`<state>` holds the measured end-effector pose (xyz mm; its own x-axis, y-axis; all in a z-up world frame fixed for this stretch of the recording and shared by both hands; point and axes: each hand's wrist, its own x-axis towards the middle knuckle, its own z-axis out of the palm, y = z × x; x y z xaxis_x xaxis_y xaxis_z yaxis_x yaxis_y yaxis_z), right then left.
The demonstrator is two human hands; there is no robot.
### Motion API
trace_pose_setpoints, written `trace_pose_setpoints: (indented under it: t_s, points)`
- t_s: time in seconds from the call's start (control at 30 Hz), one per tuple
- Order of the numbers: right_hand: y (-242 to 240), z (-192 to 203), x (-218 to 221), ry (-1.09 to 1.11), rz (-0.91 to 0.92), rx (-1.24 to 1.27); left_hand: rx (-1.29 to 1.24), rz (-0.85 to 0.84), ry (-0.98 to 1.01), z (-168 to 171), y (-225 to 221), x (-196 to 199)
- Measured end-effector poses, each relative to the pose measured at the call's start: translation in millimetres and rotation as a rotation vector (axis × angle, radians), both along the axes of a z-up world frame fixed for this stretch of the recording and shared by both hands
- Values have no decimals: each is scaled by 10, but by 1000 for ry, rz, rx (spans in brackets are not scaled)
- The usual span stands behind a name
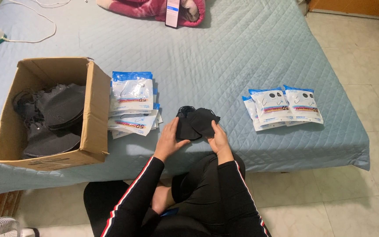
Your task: The person is sorting and inspecting black face masks, taking them from a box and placing them on a bed.
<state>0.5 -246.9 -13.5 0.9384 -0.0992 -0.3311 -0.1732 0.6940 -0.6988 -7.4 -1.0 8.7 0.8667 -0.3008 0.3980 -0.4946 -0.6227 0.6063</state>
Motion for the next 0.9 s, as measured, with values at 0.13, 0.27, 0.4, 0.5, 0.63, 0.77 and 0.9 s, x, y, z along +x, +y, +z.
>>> trace_pose_setpoints:
  t_s: [0.13, 0.27, 0.4, 0.5, 0.63, 0.77, 0.9]
  points:
    - [41, 204, -80, 0, -25, 3, 7, 5, -21, -2, -3, -1]
    - [54, 190, -61, 36, -8, -16, 19, -1, -38, -16, -6, 4]
    - [71, 272, -85, 34, -29, -19, 28, 7, -44, -37, -12, 12]
    - [19, 172, -46, 42, -32, -35, 26, 4, -49, -49, -10, 15]
    - [31, 138, -38, 35, 4, -23, 47, 7, -42, -76, -5, 16]
    - [22, 167, -52, 24, -2, -13, 56, 3, -20, -34, 0, 8]
    - [20, 170, -59, 17, -4, -13, 66, 9, -17, -21, -4, 5]
